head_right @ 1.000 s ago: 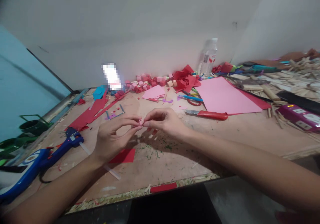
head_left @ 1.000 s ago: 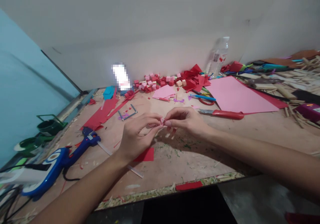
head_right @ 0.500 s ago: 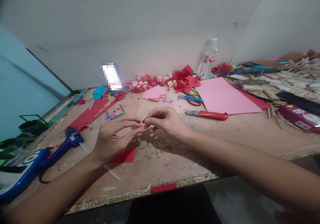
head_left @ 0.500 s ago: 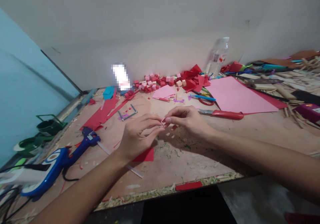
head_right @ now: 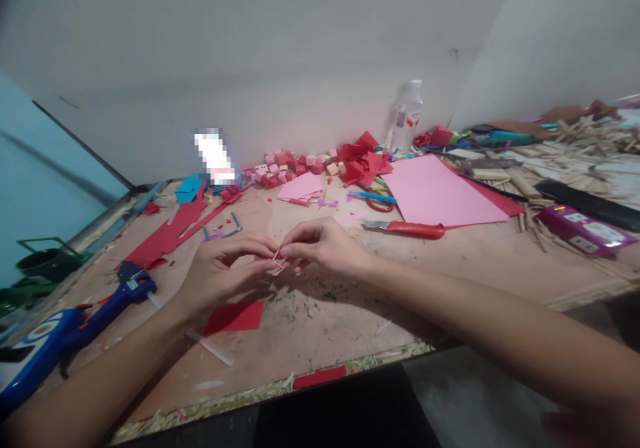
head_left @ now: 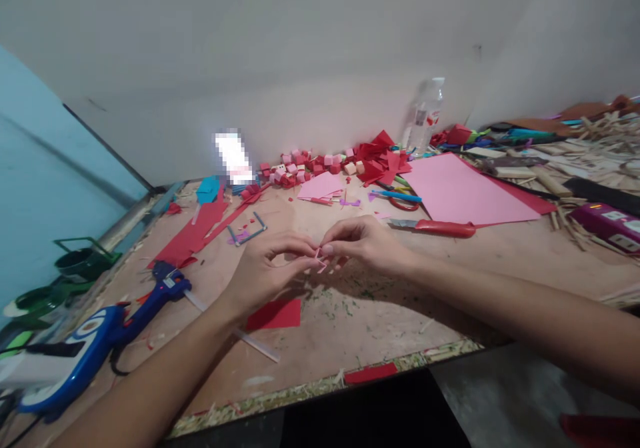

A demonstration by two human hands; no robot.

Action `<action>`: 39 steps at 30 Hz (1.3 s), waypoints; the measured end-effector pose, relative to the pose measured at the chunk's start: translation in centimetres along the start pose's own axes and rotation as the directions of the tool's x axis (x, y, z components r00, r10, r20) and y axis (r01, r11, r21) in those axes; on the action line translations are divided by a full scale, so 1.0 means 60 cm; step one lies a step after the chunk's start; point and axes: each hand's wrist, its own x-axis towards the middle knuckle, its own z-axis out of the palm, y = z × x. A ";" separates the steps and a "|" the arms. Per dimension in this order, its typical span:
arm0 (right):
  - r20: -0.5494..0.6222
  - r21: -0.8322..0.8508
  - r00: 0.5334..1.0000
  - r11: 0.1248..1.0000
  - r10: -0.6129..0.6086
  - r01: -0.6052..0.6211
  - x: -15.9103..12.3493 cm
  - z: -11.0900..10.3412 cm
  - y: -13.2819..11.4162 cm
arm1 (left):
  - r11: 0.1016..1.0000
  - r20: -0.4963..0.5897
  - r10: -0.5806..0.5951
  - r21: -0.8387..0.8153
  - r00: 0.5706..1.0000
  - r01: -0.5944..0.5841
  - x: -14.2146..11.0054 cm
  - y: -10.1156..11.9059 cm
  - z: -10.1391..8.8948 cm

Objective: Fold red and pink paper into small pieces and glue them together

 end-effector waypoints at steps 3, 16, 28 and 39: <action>-0.011 -0.070 1.000 0.997 -0.017 0.016 0.002 -0.001 -0.001 | 0.999 -0.003 -0.016 -0.052 1.000 0.015 0.005 0.004 -0.003; -0.006 -0.528 0.910 0.774 -0.414 0.349 -0.011 0.022 -0.053 | 0.996 -0.173 -0.022 0.081 0.985 0.037 0.025 0.017 -0.012; -0.163 -0.423 0.976 0.904 -0.144 0.063 0.007 0.020 -0.017 | 0.981 -0.100 -0.005 0.192 0.995 0.024 0.017 0.008 0.002; -0.239 -0.115 0.970 0.991 0.045 -0.075 0.020 -0.010 0.011 | 0.902 0.103 -0.034 0.432 0.994 -0.014 0.016 -0.035 -0.036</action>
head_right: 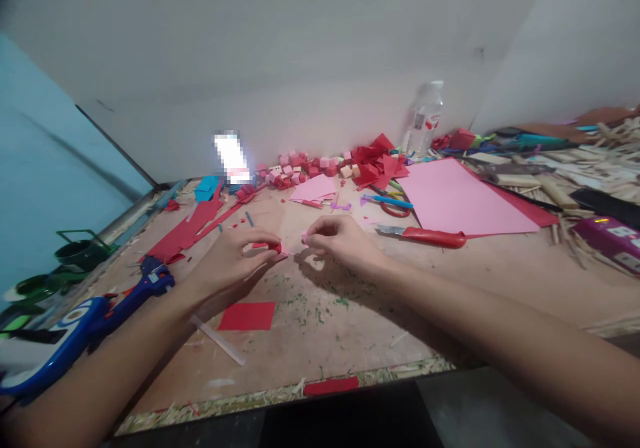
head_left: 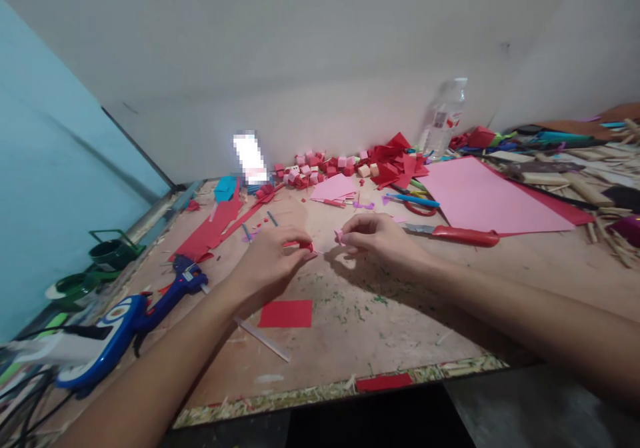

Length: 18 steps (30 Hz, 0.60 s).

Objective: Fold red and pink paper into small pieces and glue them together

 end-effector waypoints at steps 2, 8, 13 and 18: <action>0.003 0.091 0.999 0.995 0.044 -0.044 0.001 0.001 0.006 | 1.000 -0.023 0.012 0.015 1.000 -0.012 -0.003 0.004 0.006; 0.029 0.229 0.994 0.967 0.109 -0.112 -0.001 0.005 0.008 | 0.992 -0.026 0.102 0.084 0.994 -0.099 -0.010 0.000 0.017; 0.021 0.315 0.990 0.939 0.136 -0.136 -0.004 0.007 0.003 | 0.992 -0.002 0.097 0.083 0.995 -0.097 -0.011 -0.008 0.016; 0.017 0.408 0.991 0.904 0.135 -0.130 -0.008 0.009 0.002 | 0.997 0.023 0.060 0.041 0.998 -0.061 -0.012 -0.007 0.013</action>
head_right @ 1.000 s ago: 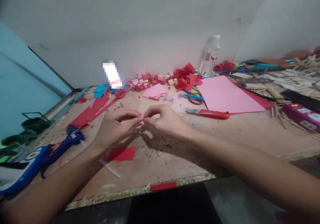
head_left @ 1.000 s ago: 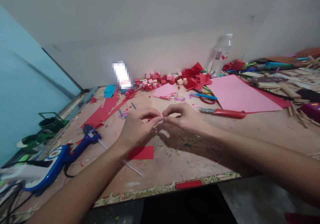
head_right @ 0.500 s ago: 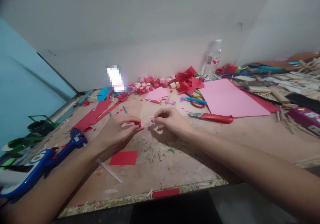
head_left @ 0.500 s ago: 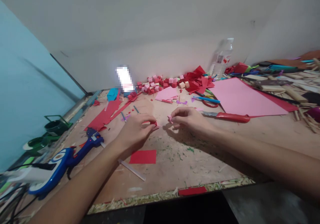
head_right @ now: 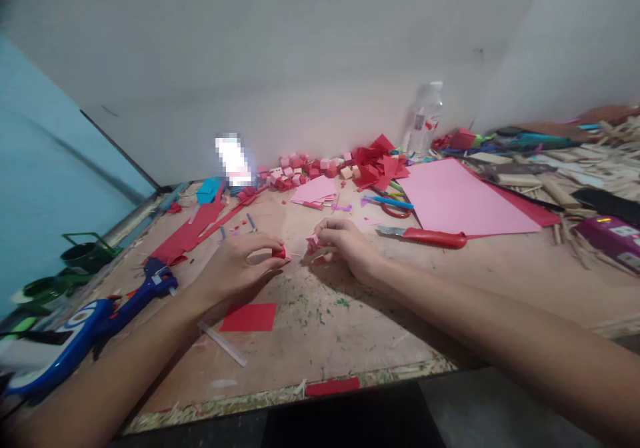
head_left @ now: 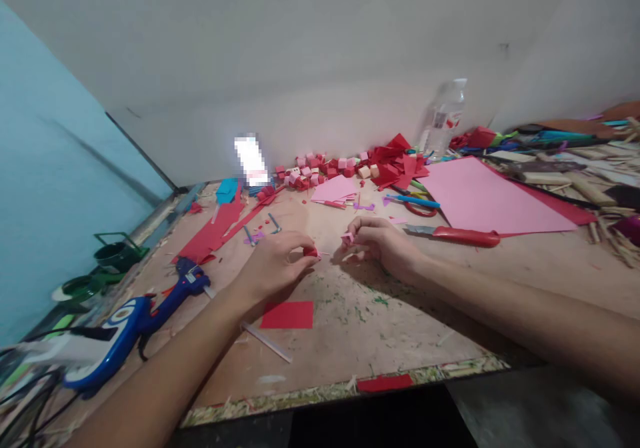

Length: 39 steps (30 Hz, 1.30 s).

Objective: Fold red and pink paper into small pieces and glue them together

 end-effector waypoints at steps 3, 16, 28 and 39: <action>0.011 0.030 1.000 0.999 -0.011 0.011 -0.002 0.002 -0.002 | 1.000 -0.004 -0.021 -0.018 1.000 0.020 0.001 -0.001 -0.001; 0.154 0.014 0.986 0.998 0.063 -0.066 -0.009 -0.001 0.006 | 0.941 -0.185 -0.120 0.292 0.975 0.171 -0.055 0.067 -0.100; 0.260 -0.173 0.960 0.983 0.104 -0.060 -0.021 0.014 0.005 | 0.342 -0.025 -0.793 0.808 0.608 0.479 -0.174 -0.009 -0.194; 0.260 -0.211 0.958 0.975 0.124 -0.069 -0.020 0.008 0.014 | 0.302 -0.127 -0.767 0.794 0.629 0.528 -0.178 0.002 -0.180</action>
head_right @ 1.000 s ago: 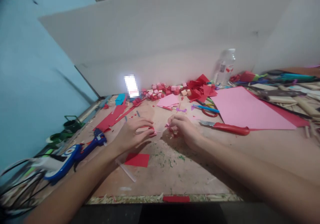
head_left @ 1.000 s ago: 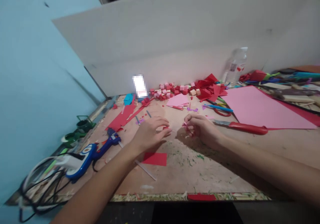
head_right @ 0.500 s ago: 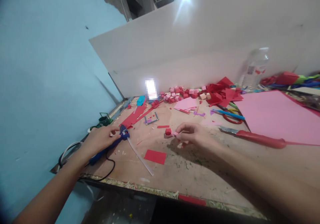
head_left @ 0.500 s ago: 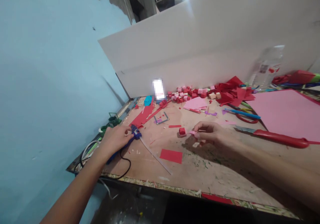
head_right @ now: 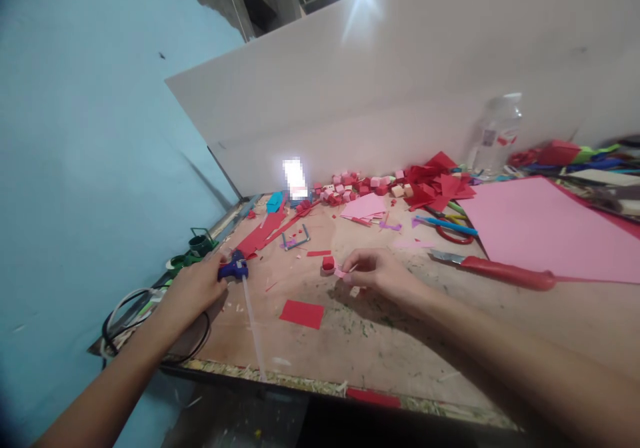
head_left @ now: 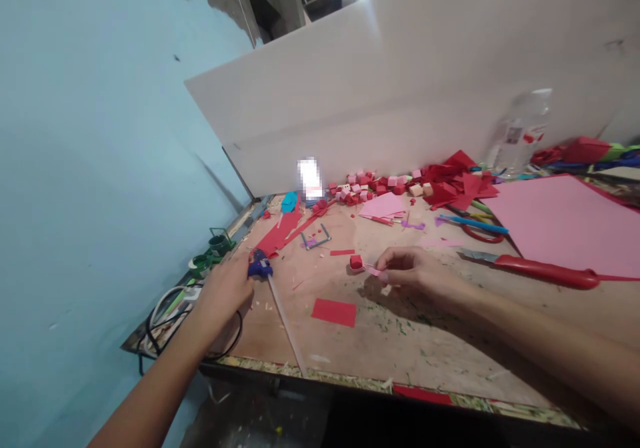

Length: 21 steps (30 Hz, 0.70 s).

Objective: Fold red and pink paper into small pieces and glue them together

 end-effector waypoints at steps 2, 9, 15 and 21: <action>0.002 -0.006 1.000 1.000 0.000 0.000 0.001 0.000 0.000 | 0.999 -0.056 0.021 -0.043 0.998 -0.024 -0.002 -0.005 0.008; 0.010 -0.071 0.999 0.996 -0.052 0.053 -0.001 0.004 -0.005 | 0.955 -0.213 -0.057 -0.296 0.975 -0.008 -0.021 -0.031 0.021; 0.018 -0.157 0.993 0.981 -0.115 0.117 -0.008 0.018 -0.017 | 0.638 -0.231 -0.170 -0.766 0.958 -0.072 -0.069 -0.034 0.024; 0.072 -0.030 0.995 0.997 -0.075 0.077 -0.007 0.053 -0.032 | 0.264 -0.040 -0.209 -0.964 0.977 0.017 -0.148 0.031 0.014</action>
